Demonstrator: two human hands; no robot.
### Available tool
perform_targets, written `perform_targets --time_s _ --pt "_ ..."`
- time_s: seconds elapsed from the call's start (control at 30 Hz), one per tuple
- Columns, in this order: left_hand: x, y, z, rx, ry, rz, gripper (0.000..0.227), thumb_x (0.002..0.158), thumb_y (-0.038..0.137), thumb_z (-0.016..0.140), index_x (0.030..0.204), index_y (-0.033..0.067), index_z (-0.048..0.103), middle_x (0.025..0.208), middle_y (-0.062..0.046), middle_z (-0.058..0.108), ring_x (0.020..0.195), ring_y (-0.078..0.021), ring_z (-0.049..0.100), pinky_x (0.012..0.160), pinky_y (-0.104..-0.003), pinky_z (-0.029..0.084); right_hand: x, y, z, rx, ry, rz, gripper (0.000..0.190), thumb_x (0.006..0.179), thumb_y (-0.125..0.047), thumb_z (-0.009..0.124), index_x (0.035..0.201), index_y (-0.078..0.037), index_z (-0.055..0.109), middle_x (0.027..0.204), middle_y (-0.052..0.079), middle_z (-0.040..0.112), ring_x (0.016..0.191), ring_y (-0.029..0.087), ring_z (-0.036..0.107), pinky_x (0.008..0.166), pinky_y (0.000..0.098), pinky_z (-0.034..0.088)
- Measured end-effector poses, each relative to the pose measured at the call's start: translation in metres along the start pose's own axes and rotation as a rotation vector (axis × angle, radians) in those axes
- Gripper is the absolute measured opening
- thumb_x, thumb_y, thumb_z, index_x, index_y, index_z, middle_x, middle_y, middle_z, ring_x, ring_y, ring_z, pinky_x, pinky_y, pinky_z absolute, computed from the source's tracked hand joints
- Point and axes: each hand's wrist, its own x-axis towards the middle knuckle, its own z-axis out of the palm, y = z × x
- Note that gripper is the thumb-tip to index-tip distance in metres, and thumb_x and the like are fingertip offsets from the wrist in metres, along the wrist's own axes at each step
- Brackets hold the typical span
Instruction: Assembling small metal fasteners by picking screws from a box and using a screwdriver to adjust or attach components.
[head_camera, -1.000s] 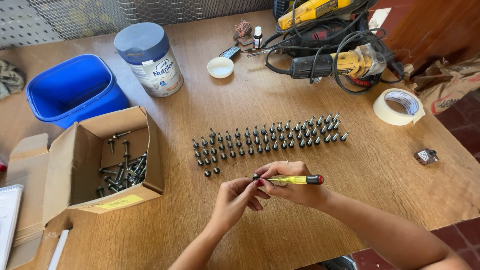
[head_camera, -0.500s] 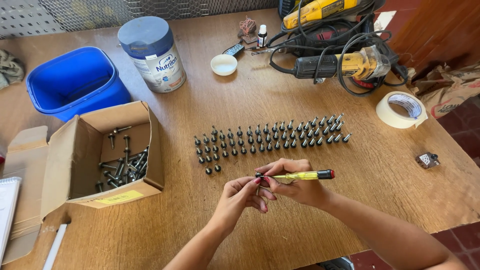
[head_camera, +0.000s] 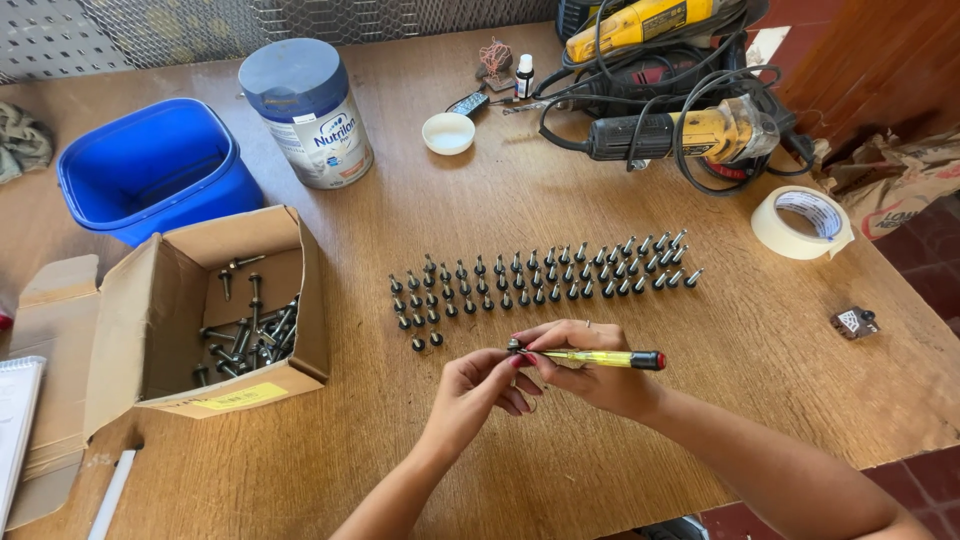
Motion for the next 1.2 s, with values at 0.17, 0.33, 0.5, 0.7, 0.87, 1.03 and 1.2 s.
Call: perform_targets --time_s 0.17,0.33,0.5,0.7,0.87,1.03,1.2 --pt "-0.006 0.006 0.005 0.224 0.244 0.156 0.035 0.080 0.010 0.084 0.113 0.0008 0.075 0.082 -0.015 0.083 0.069 -0.0148 0.076 0.063 -0.026 0.066 0.003 0.000 0.000 -0.071 -0.023 -0.061 0.012 0.092 -0.010 0.074 0.102 -0.005 0.070 0.112 0.019 0.077 0.107 0.027 0.078 0.093 0.0333 0.063" --pt "-0.008 -0.003 0.007 0.460 0.288 0.474 0.034 0.080 0.005 0.084 0.113 0.0077 0.079 0.088 -0.007 0.084 0.074 -0.0075 0.077 0.072 -0.023 0.070 0.002 0.003 0.000 -0.071 -0.041 -0.088 0.013 0.092 -0.012 0.074 0.101 -0.004 0.070 0.114 0.020 0.076 0.105 0.027 0.078 0.093 0.0331 0.062" --pt "-0.001 -0.009 0.003 0.075 0.230 -0.014 0.031 0.087 0.009 0.076 0.113 -0.0075 0.078 0.089 -0.021 0.082 0.071 -0.0222 0.079 0.070 -0.029 0.068 0.004 -0.002 0.004 -0.129 -0.055 -0.117 0.009 0.091 -0.009 0.074 0.098 -0.005 0.071 0.107 0.016 0.078 0.100 0.025 0.079 0.091 0.0318 0.063" --pt "0.004 -0.020 -0.002 -0.071 0.049 -0.041 0.030 0.095 0.016 0.068 0.112 -0.0069 0.076 0.091 -0.023 0.080 0.077 -0.0275 0.079 0.069 -0.033 0.067 0.000 0.005 0.000 -0.073 -0.077 -0.042 0.012 0.091 -0.014 0.074 0.100 -0.008 0.069 0.111 0.020 0.078 0.105 0.026 0.080 0.089 0.0315 0.063" --pt "0.000 -0.011 -0.002 -0.083 -0.014 -0.041 0.034 0.096 0.021 0.065 0.114 -0.0070 0.075 0.097 -0.024 0.080 0.083 -0.0301 0.079 0.074 -0.035 0.067 0.001 0.003 -0.003 -0.040 -0.105 0.012 0.012 0.091 -0.015 0.074 0.101 -0.008 0.070 0.113 0.020 0.078 0.108 0.027 0.079 0.091 0.0334 0.063" --pt "-0.003 -0.004 0.001 -0.100 -0.012 -0.068 0.036 0.097 0.021 0.063 0.118 -0.0074 0.073 0.098 -0.025 0.079 0.085 -0.0328 0.079 0.078 -0.037 0.068 0.002 0.004 -0.005 -0.039 -0.111 0.045 0.012 0.092 -0.015 0.073 0.102 -0.008 0.070 0.116 0.019 0.077 0.106 0.027 0.079 0.092 0.0337 0.062" --pt "-0.003 0.002 0.001 -0.167 -0.051 -0.082 0.038 0.097 0.023 0.062 0.117 -0.0073 0.072 0.096 -0.029 0.078 0.088 -0.0325 0.079 0.081 -0.036 0.066 0.004 0.008 -0.005 0.068 -0.103 0.056 0.014 0.093 -0.016 0.072 0.103 -0.006 0.071 0.117 0.021 0.076 0.108 0.028 0.078 0.093 0.0352 0.063"
